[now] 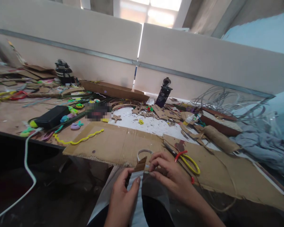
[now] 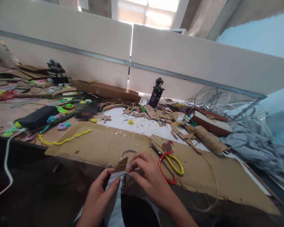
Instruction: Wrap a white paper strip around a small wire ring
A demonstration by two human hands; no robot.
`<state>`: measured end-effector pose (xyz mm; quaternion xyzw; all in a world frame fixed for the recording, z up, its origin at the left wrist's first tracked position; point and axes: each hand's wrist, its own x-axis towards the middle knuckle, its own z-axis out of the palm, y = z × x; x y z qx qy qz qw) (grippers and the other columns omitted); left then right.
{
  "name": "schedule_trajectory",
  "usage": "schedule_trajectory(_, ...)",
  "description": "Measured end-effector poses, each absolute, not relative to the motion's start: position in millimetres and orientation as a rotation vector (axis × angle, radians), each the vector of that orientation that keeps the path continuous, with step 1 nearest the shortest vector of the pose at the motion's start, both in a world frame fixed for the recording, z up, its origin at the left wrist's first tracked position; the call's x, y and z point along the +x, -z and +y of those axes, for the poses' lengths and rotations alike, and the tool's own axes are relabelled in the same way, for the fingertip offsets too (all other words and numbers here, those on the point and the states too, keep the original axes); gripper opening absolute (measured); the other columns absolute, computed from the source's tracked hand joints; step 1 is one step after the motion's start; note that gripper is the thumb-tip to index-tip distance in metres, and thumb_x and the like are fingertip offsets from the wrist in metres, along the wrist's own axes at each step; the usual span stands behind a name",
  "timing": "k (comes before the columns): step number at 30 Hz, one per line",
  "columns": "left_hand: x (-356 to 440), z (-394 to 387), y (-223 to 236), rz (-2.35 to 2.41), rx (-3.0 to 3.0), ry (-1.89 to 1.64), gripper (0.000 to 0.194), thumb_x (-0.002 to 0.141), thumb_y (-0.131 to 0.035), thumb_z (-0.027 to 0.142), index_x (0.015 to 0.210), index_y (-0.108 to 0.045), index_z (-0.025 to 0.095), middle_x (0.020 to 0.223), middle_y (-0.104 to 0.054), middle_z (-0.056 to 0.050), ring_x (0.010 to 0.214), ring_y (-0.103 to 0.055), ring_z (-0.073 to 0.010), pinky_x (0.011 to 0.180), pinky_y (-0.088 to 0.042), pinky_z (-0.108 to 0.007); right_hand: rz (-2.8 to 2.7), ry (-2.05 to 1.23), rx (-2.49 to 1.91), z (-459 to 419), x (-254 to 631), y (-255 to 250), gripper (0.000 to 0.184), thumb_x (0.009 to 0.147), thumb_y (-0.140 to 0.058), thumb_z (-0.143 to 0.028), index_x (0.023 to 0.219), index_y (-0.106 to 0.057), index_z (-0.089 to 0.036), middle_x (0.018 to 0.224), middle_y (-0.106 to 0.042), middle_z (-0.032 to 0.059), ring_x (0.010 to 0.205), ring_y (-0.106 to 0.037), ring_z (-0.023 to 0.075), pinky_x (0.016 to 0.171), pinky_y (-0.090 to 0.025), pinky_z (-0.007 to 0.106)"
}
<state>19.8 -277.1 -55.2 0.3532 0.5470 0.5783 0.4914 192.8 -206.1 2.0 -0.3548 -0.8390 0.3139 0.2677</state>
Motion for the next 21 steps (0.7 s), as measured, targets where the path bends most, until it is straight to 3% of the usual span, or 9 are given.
schedule_trajectory(21, 19.4, -273.0, 55.4, 1.34, 1.107, -1.328, 0.012, 0.078, -0.068, 0.026, 0.083, -0.076, 0.02, 0.082, -0.073, -0.007, 0.08, -0.064, -0.026, 0.075, -0.048, -0.033, -2.487, -0.508, -1.037, -213.7, 168.8, -10.7, 0.013, 0.092, -0.058, -0.009, 0.086, -0.061, -0.02, 0.099, -0.057, 0.0055, 0.095, -0.052, 0.0237, 0.081, -0.042, 0.038)
